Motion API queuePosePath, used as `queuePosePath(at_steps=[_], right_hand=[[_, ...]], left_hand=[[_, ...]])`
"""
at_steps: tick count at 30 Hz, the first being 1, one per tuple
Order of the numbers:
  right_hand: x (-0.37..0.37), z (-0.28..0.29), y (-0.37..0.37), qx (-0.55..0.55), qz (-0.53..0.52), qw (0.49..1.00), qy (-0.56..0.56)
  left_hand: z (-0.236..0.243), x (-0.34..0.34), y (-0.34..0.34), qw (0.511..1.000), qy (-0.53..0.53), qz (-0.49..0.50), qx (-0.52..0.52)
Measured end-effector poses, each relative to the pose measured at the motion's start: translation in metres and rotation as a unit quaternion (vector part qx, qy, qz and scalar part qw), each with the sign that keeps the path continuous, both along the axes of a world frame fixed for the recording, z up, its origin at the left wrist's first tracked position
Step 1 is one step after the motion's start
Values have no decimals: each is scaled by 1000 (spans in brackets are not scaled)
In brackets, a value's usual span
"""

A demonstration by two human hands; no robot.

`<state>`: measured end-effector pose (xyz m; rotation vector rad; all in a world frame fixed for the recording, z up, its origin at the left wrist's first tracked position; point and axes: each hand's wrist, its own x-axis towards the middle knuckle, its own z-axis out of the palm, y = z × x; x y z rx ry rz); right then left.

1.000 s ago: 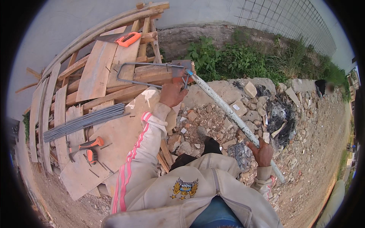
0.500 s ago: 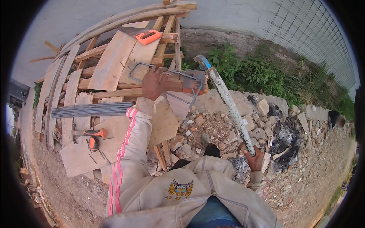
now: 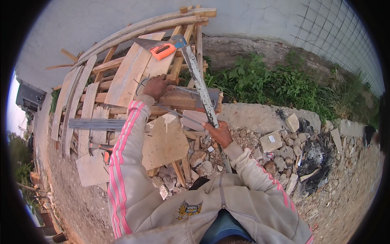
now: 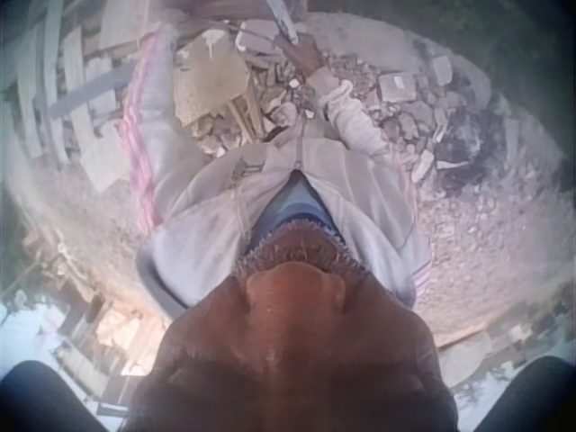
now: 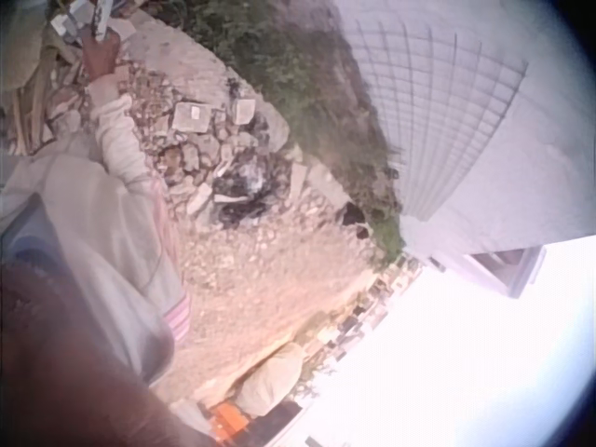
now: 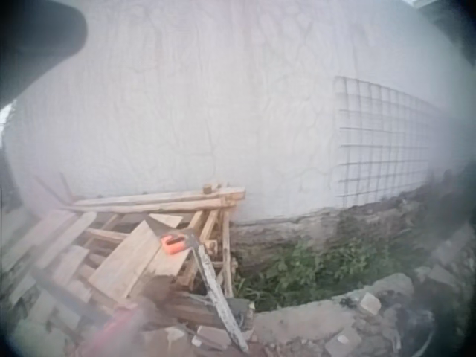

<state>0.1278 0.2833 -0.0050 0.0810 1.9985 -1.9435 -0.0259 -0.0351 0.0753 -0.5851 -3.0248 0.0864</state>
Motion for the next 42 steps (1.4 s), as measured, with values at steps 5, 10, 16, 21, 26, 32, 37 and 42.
queuePosePath(at_steps=[5, 10, 16, 21, 26, 32, 37, 42], right_hand=[[-4, 9, 7, -104, 1, 993, -61], [-11, 26, 17, -105, 3, 994, -25], [-35, 26, 55, -114, -3, 993, -9], [-62, 12, 67, -76, 46, 996, 16], [-83, 9, 65, -40, 80, 996, -5], [-103, 12, 67, -40, 111, 993, -9], [-122, 22, 66, -48, 143, 988, -17], [-134, 18, 64, -26, 156, 987, -30]], left_hand=[[53, 17, 16, 999, -7, -18, -29], [112, 24, 30, 996, 70, -62, -10], [82, 106, 27, 996, 31, 36, 81], [23, 177, 40, 971, 55, 164, 164], [-2, 206, 55, 947, 63, 236, 206], [-12, 227, 84, 920, 75, 314, 221], [-21, 242, 110, 892, 59, 387, 227], [-26, 242, 123, 868, 39, 439, 227]])
